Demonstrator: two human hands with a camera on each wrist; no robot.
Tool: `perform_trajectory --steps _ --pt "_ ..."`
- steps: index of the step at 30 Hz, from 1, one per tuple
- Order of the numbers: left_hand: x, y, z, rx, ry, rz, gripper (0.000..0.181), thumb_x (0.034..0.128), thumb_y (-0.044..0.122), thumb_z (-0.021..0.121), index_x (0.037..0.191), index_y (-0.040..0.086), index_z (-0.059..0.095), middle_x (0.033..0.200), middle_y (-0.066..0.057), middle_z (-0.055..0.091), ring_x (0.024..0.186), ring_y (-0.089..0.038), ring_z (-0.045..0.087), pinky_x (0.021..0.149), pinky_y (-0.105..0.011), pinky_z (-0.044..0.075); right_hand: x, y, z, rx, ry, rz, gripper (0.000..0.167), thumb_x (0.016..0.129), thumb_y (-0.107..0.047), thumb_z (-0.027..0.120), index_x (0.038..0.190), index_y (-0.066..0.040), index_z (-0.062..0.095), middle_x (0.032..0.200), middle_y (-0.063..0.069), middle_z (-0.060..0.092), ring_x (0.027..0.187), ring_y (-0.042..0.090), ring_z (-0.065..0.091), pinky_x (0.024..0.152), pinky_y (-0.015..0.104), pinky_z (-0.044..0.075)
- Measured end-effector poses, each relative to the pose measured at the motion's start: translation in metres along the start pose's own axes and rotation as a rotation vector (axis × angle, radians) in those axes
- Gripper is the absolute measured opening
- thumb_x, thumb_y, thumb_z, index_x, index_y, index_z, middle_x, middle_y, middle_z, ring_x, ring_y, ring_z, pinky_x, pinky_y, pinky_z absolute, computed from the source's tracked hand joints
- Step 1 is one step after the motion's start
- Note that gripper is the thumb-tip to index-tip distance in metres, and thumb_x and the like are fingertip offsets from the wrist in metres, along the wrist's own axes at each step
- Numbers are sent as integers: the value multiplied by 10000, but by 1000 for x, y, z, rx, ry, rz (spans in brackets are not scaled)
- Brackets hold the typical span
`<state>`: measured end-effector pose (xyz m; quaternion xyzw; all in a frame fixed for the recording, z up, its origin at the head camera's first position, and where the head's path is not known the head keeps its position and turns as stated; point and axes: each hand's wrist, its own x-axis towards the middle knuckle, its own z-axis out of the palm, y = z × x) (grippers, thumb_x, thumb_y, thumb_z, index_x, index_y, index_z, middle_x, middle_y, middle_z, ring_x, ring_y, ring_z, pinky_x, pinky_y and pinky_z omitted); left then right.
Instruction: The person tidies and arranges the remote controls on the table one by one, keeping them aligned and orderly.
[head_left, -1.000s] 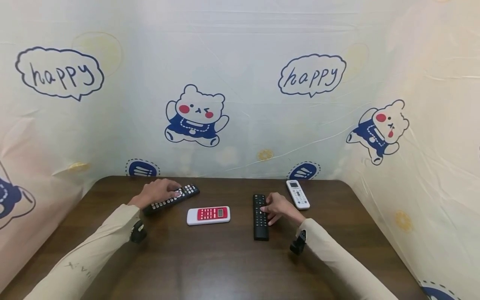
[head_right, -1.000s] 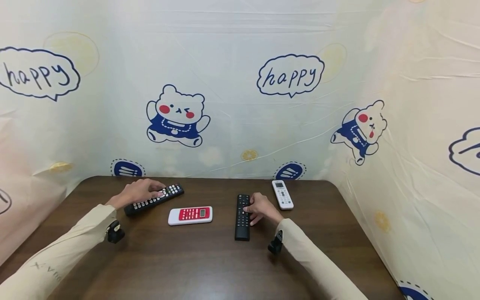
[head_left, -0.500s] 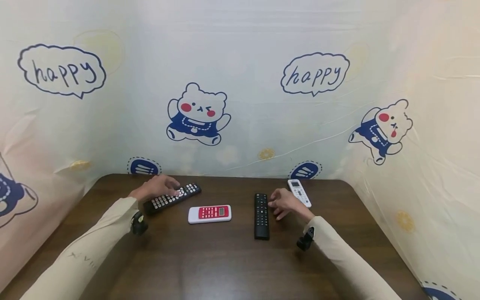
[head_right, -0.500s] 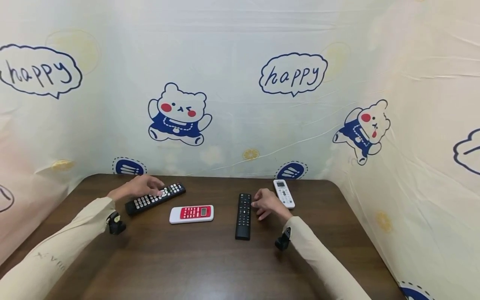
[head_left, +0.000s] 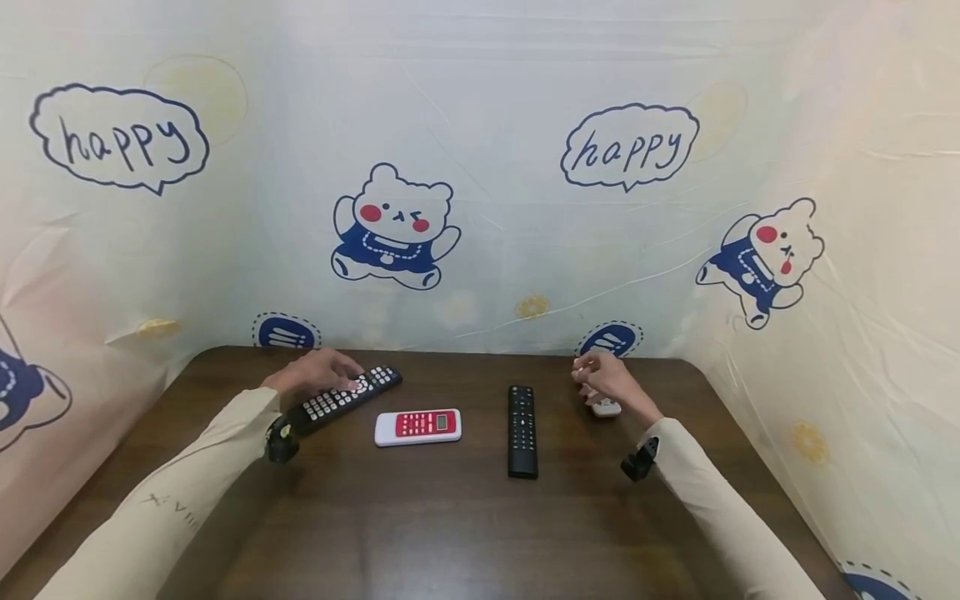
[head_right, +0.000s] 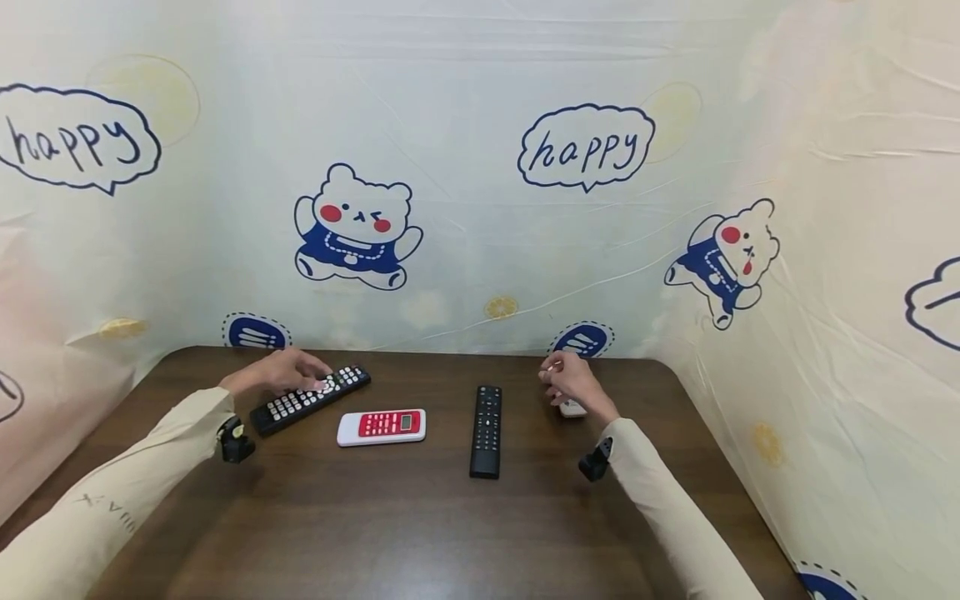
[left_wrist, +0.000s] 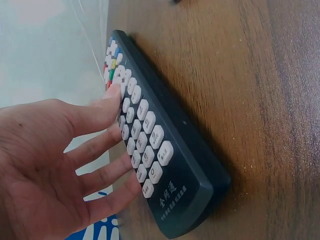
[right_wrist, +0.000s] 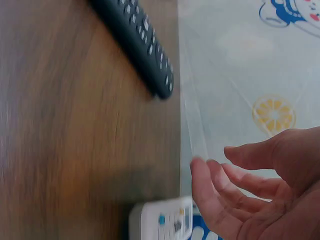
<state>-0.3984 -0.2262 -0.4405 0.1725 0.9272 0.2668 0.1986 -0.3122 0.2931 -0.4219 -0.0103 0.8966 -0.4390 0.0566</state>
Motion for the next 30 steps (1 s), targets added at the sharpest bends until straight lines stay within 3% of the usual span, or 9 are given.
perform_trajectory --steps 8,11,15,19,25,30 --pt "2 -4 2 14 -21 -19 458 1005 245 714 1398 23 639 1189 -218 706 1020 -311 689 823 -511 621 7 17 -13 -175 127 -7 234 1027 -40 608 1216 78 679 1107 264 689 869 315 682 724 401 595" --pt "0 -2 2 23 -14 -17 445 1012 231 704 1399 21 639 1191 -218 710 1013 -304 685 836 -507 614 9 20 -15 -252 176 -30 219 1015 -47 617 1185 60 703 1138 257 712 981 356 679 811 448 576" --pt "-2 1 4 57 20 8 442 1018 245 697 1392 15 646 1300 -274 670 1058 -340 673 908 -553 574 11 24 -18 -256 210 -4 249 1014 -64 619 1216 66 683 1180 263 707 1064 386 667 883 509 557" --pt "-5 4 6 72 39 15 439 1018 239 695 1388 7 646 1431 -311 586 1200 -428 627 994 -645 507 12 27 -21 -227 215 25 316 1015 -89 634 1284 78 645 1219 286 683 1087 401 658 889 516 557" --pt "-8 4 8 32 55 37 436 1012 222 704 1387 6 651 1433 -305 592 1239 -457 611 1018 -643 514 14 30 -24 -247 204 23 415 990 -119 685 1326 110 606 1230 320 672 1085 421 661 890 521 559" --pt "-7 2 10 28 64 49 439 1014 217 703 1397 11 646 1447 -299 585 1281 -488 587 1037 -683 490 19 35 -26 -227 147 69 480 993 -129 697 1379 119 556 1284 333 640 1084 405 667 833 475 609"
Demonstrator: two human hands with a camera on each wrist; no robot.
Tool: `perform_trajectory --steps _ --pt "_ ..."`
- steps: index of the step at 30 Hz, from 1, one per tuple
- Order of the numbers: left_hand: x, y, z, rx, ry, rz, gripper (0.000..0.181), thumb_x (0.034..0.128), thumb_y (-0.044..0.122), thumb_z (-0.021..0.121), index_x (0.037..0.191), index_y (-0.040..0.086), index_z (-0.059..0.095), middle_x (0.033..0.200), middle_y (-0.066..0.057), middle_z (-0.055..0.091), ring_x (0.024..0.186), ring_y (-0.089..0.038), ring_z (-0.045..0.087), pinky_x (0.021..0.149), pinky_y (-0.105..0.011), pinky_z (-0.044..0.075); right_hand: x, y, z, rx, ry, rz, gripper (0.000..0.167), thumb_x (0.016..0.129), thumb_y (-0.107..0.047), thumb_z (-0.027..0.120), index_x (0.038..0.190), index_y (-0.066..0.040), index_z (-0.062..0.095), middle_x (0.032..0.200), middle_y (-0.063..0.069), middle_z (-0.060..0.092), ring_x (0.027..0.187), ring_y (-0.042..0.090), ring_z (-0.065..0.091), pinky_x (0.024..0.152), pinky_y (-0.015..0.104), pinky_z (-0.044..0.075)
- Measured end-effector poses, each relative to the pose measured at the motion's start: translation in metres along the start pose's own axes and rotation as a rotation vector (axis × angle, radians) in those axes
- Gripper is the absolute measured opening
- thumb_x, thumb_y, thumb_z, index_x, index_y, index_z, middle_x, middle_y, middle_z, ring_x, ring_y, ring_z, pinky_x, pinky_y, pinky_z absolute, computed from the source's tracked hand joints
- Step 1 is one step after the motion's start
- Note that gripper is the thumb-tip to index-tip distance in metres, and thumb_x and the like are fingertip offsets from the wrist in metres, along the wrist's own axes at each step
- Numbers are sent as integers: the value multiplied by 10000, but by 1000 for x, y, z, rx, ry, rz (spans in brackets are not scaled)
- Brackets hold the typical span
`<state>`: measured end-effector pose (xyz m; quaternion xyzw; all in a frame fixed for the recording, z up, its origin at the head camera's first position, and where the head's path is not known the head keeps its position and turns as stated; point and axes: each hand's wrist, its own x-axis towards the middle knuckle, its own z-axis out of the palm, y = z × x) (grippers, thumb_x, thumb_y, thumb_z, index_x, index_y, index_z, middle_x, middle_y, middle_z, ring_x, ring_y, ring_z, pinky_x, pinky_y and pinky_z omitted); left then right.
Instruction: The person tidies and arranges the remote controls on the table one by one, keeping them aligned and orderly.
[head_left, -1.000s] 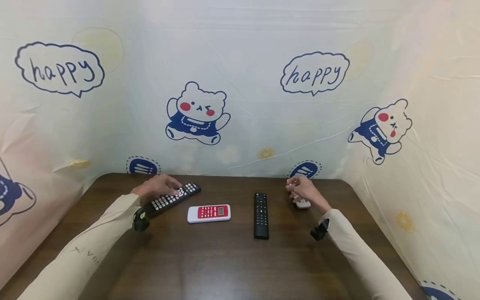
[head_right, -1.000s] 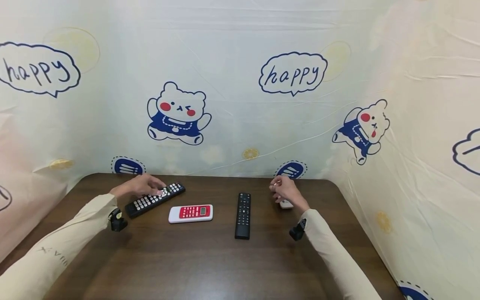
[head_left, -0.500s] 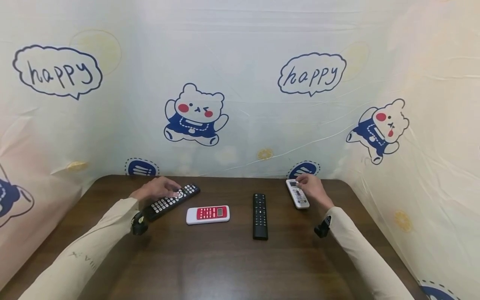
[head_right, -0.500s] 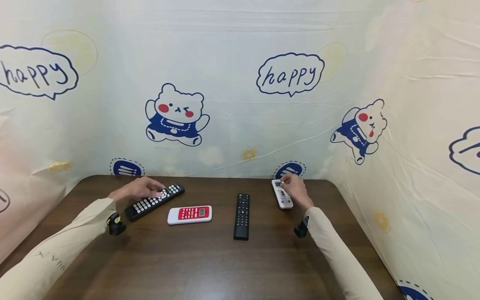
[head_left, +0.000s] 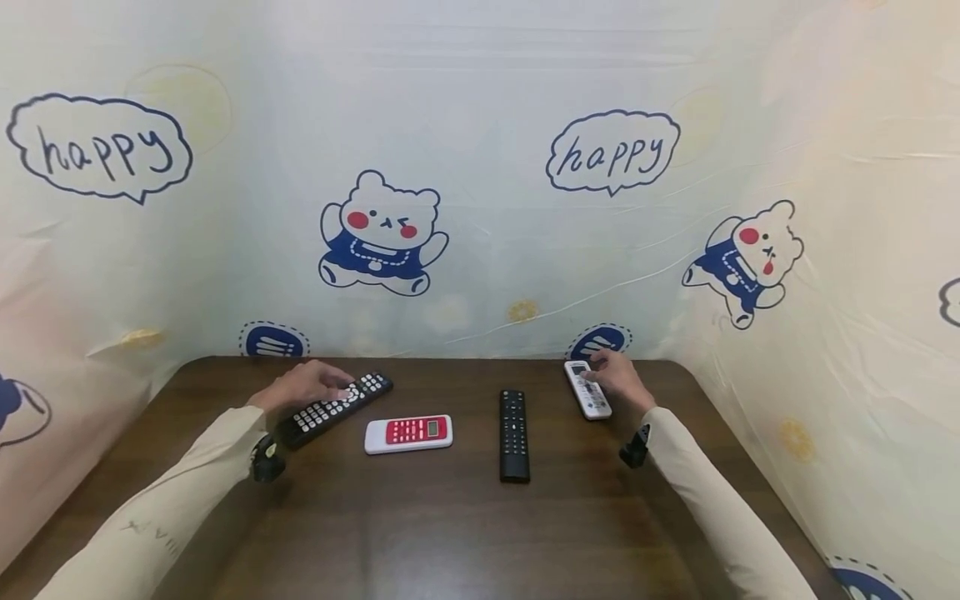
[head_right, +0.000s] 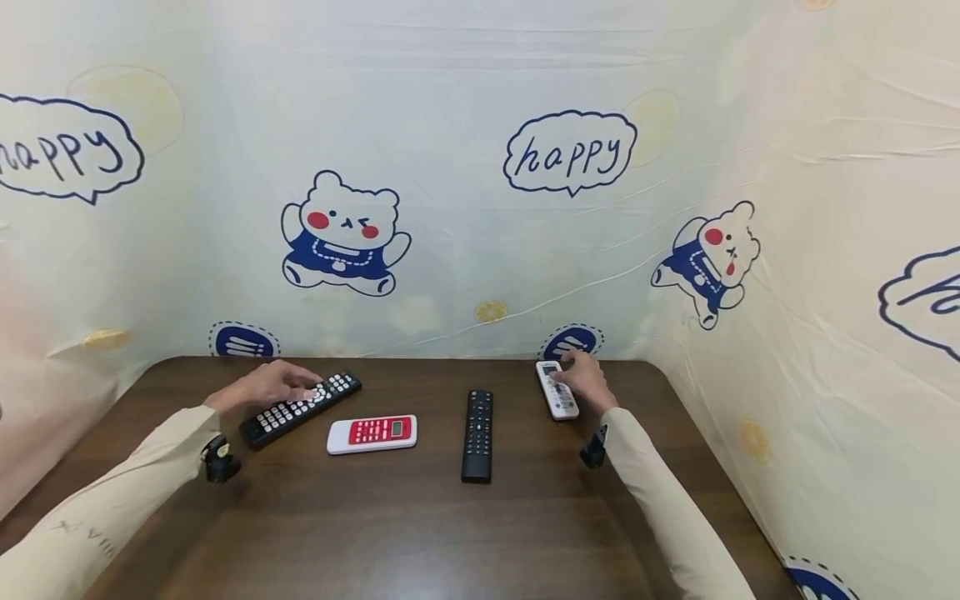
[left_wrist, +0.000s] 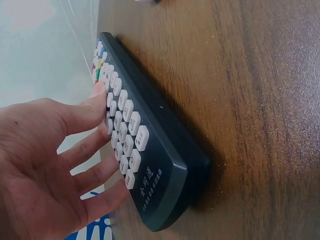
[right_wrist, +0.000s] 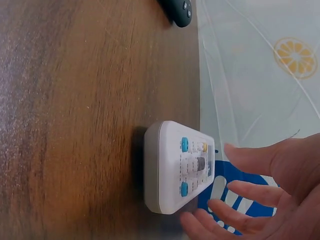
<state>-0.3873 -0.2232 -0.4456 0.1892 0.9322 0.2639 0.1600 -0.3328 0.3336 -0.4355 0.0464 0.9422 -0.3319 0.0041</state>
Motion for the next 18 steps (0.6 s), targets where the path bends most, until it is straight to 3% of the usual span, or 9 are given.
perform_trajectory --steps 6,13,18 --pt "-3 -1 2 -12 7 -21 442 1014 232 701 1404 31 647 1470 -296 566 1310 -498 554 1060 -700 457 5 2 5 39 -73 99 547 993 -154 711 1433 94 502 1336 329 598 1086 383 661 784 457 634" --pt "-9 -1 0 1 22 -39 430 1008 198 710 1392 14 650 1450 -305 578 1283 -498 571 1041 -697 474 12 1 8 54 -128 182 560 990 -149 718 1442 89 490 1388 340 545 1105 374 641 855 476 624" --pt "-6 -2 2 0 31 -9 418 1021 191 689 1402 23 645 1451 -290 586 1293 -483 575 1048 -687 475 14 4 5 72 -126 220 562 981 -133 723 1426 109 481 1381 337 540 1116 388 628 897 499 610"
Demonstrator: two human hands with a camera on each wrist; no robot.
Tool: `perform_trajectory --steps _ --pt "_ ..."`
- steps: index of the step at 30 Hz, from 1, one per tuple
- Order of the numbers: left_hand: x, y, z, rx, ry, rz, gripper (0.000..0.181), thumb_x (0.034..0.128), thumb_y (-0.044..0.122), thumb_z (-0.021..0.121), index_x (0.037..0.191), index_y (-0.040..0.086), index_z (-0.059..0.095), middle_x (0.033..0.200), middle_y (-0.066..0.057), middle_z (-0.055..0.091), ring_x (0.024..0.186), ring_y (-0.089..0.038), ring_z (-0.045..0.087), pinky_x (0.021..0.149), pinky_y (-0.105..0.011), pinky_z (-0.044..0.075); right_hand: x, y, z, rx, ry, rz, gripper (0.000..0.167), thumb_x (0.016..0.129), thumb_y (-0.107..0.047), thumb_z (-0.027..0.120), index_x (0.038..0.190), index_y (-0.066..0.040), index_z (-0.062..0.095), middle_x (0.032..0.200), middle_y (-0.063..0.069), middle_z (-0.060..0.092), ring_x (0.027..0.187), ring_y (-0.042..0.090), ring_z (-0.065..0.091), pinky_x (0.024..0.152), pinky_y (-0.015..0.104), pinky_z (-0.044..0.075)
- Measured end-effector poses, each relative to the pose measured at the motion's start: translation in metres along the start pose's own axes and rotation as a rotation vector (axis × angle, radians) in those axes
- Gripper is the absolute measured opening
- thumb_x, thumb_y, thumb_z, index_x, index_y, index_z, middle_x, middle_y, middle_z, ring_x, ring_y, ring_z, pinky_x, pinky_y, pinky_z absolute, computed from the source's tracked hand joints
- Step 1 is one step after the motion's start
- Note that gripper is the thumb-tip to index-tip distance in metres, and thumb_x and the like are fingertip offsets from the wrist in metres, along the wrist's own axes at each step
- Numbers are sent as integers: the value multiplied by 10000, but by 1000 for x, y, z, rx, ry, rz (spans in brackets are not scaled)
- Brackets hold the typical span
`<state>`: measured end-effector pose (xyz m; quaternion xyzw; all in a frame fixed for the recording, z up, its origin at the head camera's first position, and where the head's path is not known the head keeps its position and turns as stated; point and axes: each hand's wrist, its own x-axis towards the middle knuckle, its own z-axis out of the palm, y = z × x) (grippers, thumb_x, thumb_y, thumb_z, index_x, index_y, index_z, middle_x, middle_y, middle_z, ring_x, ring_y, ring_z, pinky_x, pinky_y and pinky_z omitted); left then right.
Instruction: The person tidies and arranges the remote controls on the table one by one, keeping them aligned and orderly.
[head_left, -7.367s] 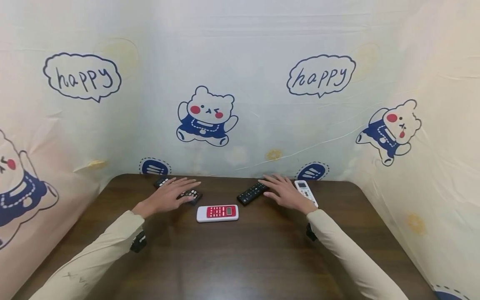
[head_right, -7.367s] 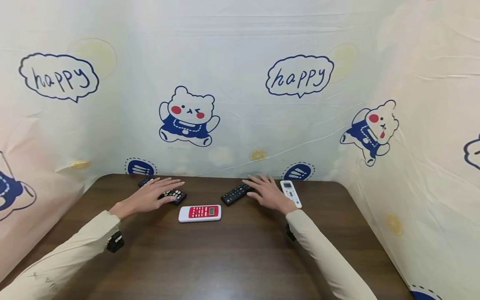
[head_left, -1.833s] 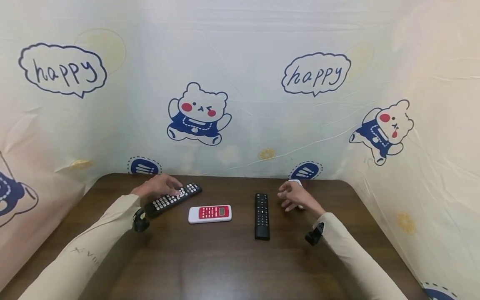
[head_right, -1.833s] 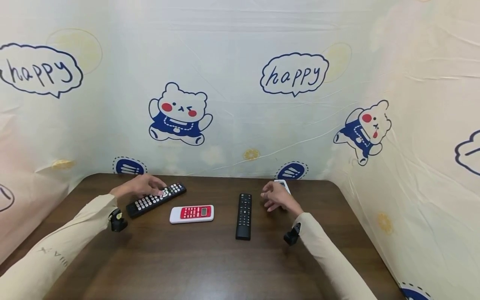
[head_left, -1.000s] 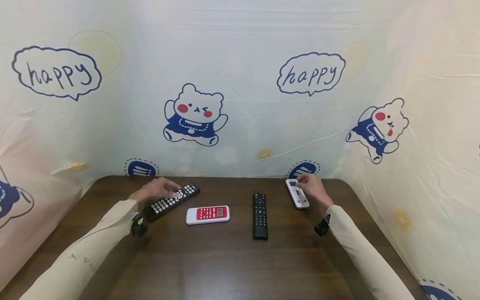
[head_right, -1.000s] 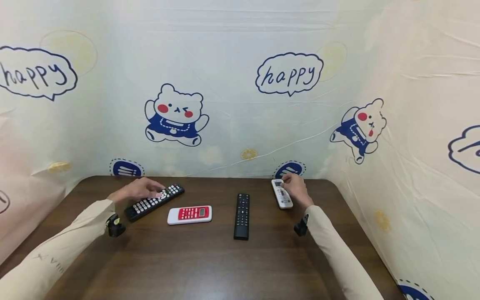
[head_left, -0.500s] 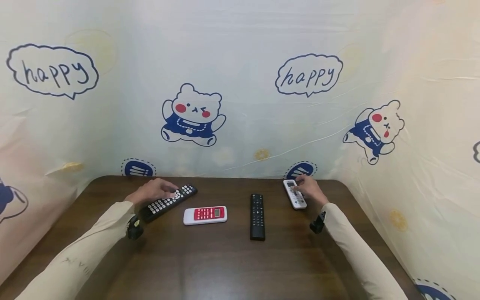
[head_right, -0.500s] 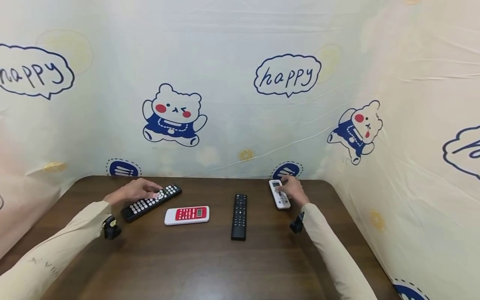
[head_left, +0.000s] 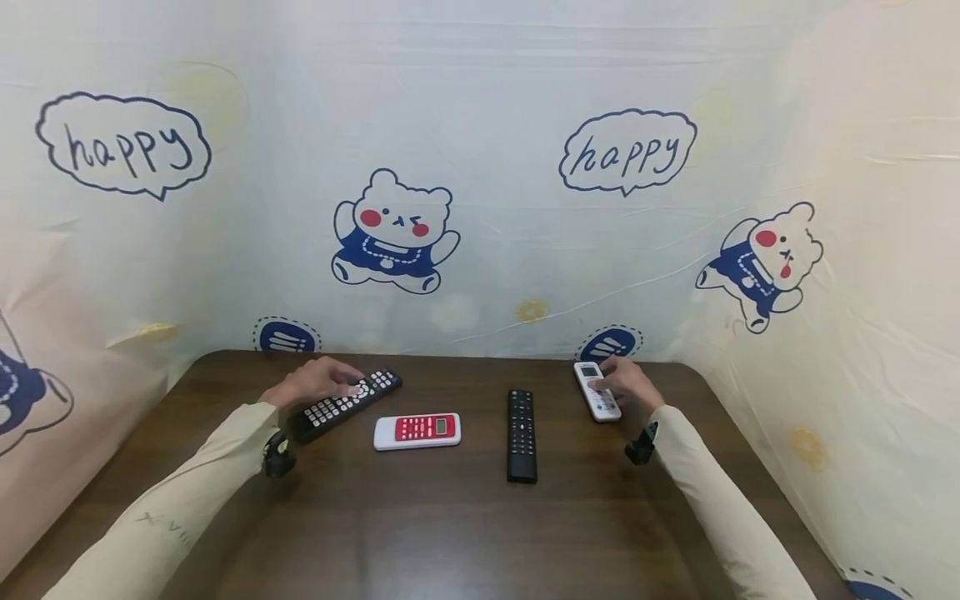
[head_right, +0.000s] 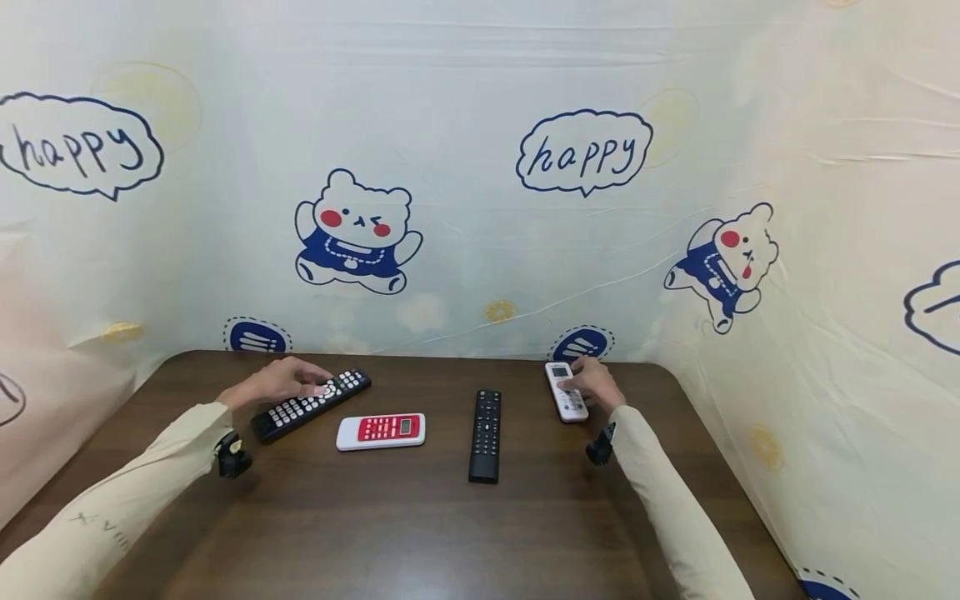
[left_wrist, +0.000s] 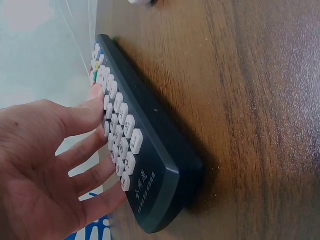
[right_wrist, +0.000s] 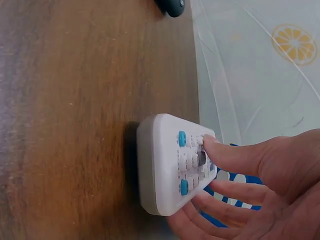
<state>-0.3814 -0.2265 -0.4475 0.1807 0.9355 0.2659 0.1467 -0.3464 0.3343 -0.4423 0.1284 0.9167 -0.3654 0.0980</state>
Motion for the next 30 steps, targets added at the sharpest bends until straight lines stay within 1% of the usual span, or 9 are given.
perform_trajectory --steps 3,6,8,12,15,20,27,30 --pt "2 1 2 -3 -5 19 415 1019 180 691 1395 11 645 1441 -299 589 1269 -474 591 1037 -672 492 1 3 -1 21 -8 42 582 983 -139 728 1440 116 473 1368 319 555 1093 359 631 911 486 609" --pt "1 2 3 -13 -3 4 415 1014 179 700 1389 9 649 1440 -305 586 1273 -480 587 1036 -667 495 3 4 -1 53 -23 78 603 986 -151 730 1462 110 469 1355 302 570 1069 332 634 917 472 607" --pt "-1 2 2 -13 0 -7 426 1015 195 699 1395 10 644 1452 -309 572 1293 -496 568 1040 -675 486 3 3 -1 72 -33 82 608 990 -152 727 1471 110 464 1344 297 589 1059 322 648 910 468 611" --pt "-2 1 2 -15 7 -21 437 1021 227 694 1406 26 641 1477 -305 553 1324 -511 539 1049 -692 467 2 2 -4 117 -60 63 584 1004 -125 702 1474 119 457 1275 277 626 1035 311 674 902 469 620" --pt "0 0 2 -10 12 -11 433 1023 226 691 1406 30 644 1474 -300 560 1311 -496 558 1046 -684 477 0 1 -8 154 -77 42 557 1009 -89 678 1457 148 446 1231 274 635 1045 333 686 923 488 615" --pt "4 -2 4 -8 17 -6 411 1019 201 694 1392 35 658 1454 -298 579 1281 -477 585 1031 -676 491 0 5 -10 213 -98 33 570 1009 -69 669 1460 165 413 1241 293 644 1097 380 694 954 508 601" --pt "3 -1 3 -3 10 -15 420 1021 222 694 1399 45 656 1471 -298 564 1308 -497 560 1035 -697 475 2 4 -10 250 -117 79 595 1002 -87 699 1480 142 429 1199 261 653 1071 363 704 933 467 616" --pt "3 0 1 7 14 -5 426 1022 223 692 1404 40 650 1474 -300 561 1308 -494 566 1043 -698 474 0 1 -11 265 -127 82 603 991 -93 719 1483 123 445 1169 235 677 1017 325 719 912 453 624"
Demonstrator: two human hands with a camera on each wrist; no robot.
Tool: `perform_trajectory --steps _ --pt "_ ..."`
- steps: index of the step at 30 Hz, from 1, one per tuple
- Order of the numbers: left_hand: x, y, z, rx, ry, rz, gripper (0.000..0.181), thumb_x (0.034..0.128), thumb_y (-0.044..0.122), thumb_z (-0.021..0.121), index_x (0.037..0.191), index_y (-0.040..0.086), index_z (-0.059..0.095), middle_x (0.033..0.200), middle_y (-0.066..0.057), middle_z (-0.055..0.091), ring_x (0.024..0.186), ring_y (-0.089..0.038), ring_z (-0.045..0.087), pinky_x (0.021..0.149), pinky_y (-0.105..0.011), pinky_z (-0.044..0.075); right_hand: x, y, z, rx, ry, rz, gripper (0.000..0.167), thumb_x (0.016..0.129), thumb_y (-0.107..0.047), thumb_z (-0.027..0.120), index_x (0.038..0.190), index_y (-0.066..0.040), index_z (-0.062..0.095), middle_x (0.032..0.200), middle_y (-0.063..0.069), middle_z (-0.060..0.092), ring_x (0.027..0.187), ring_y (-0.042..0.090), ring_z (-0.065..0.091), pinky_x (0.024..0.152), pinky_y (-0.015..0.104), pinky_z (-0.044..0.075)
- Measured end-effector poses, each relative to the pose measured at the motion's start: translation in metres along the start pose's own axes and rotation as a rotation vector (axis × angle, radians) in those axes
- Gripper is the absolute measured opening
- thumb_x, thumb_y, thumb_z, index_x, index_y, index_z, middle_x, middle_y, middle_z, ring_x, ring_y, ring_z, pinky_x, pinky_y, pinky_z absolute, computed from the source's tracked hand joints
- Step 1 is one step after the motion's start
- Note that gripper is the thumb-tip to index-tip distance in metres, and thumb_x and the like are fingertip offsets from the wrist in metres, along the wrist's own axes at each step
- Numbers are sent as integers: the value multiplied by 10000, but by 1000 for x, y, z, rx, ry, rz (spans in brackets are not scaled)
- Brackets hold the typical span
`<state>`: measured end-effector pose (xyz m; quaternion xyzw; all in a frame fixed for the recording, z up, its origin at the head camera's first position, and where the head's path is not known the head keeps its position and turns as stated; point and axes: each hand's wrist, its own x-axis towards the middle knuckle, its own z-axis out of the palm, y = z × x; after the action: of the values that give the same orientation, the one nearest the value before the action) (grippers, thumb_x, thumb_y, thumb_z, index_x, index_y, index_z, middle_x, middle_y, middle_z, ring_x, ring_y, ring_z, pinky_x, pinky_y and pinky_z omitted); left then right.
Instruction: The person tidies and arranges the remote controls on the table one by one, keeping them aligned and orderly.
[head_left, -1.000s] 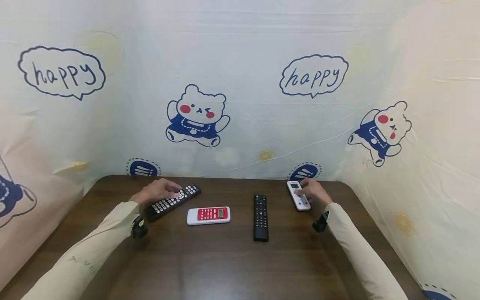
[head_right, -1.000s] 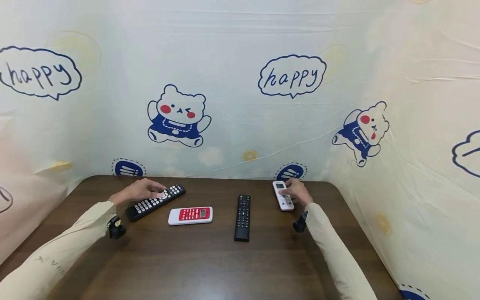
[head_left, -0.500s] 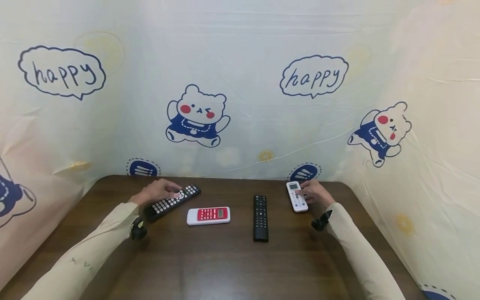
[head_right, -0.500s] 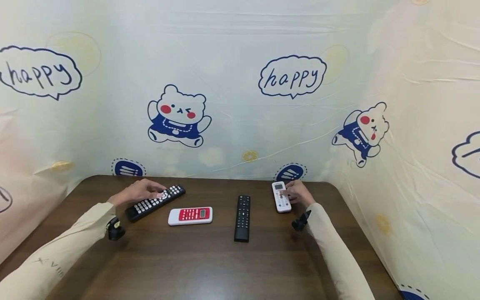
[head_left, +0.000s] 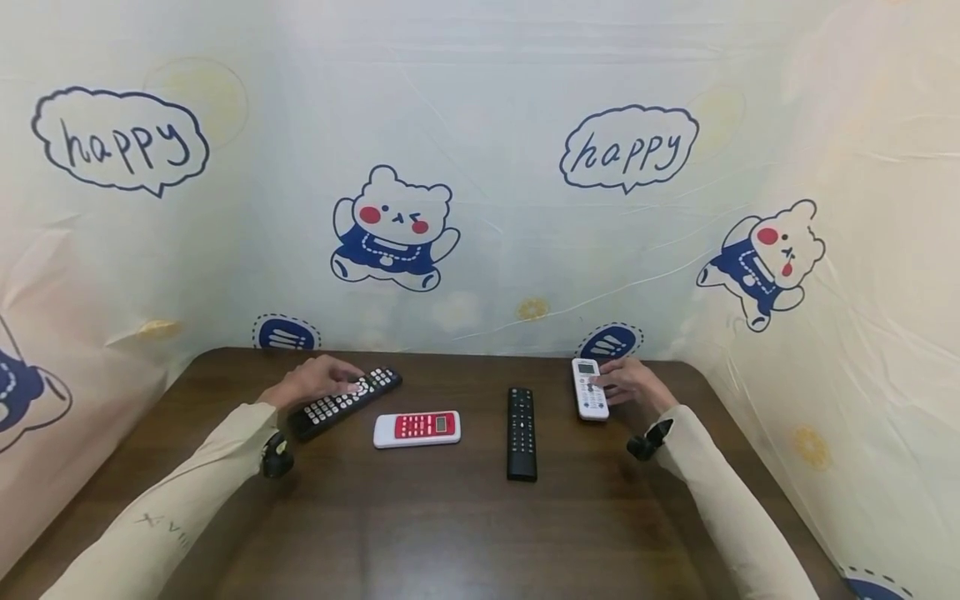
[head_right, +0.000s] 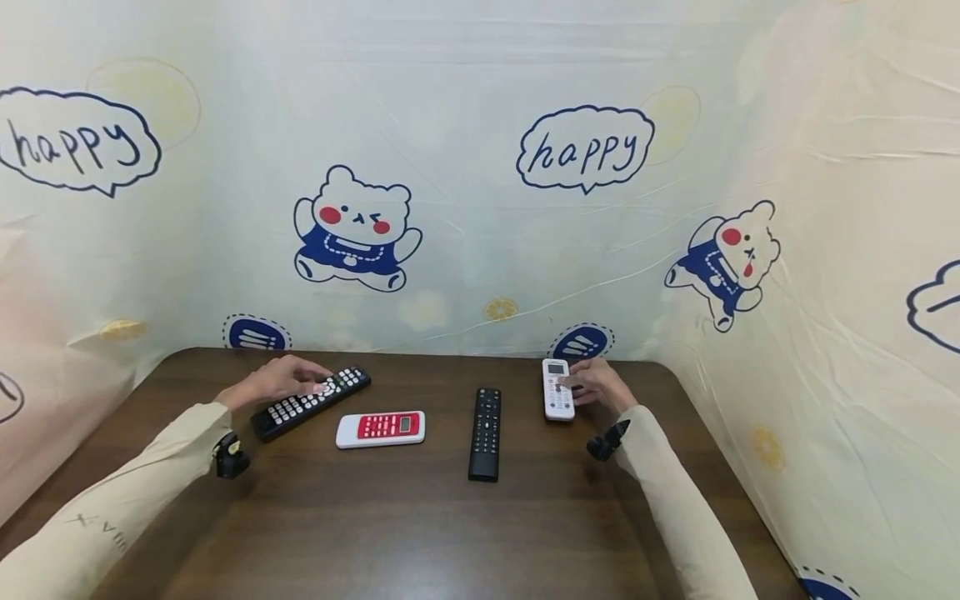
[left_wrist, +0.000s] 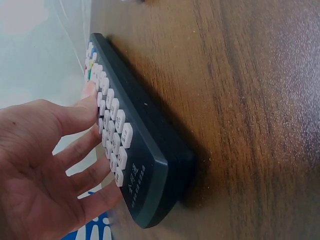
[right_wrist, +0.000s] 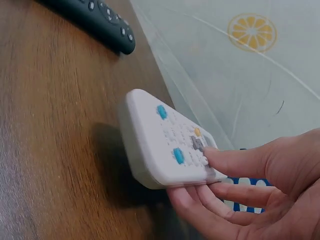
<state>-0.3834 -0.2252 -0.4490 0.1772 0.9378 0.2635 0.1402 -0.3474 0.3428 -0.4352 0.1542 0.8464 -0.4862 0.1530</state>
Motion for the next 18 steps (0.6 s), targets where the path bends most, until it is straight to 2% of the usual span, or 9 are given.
perform_trajectory --steps 3,8,12,18 --pt "-3 1 2 -2 -2 3 430 1021 218 694 1406 31 646 1469 -305 562 1293 -487 580 1043 -698 477 -4 0 1 13 -23 -5 621 979 -96 736 1494 103 451 1102 187 710 920 261 732 861 418 639" --pt "0 5 -3 6 -1 -16 438 1019 222 698 1410 32 642 1471 -307 559 1287 -485 580 1042 -696 479 -10 -6 0 58 -68 -38 642 976 -69 728 1510 114 422 1024 162 726 828 207 734 828 399 648" --pt "2 5 -1 12 0 -30 443 1014 240 708 1408 46 648 1479 -301 555 1304 -496 569 1040 -707 472 -16 -6 -1 59 -101 -45 644 982 -53 716 1511 133 399 1063 196 709 838 215 733 848 411 645" --pt "-1 3 1 48 9 -7 444 1013 228 708 1402 24 644 1456 -309 570 1292 -512 573 1024 -737 460 -25 -9 1 36 -125 -74 631 988 -65 715 1502 132 409 1145 263 691 879 227 741 858 415 642"
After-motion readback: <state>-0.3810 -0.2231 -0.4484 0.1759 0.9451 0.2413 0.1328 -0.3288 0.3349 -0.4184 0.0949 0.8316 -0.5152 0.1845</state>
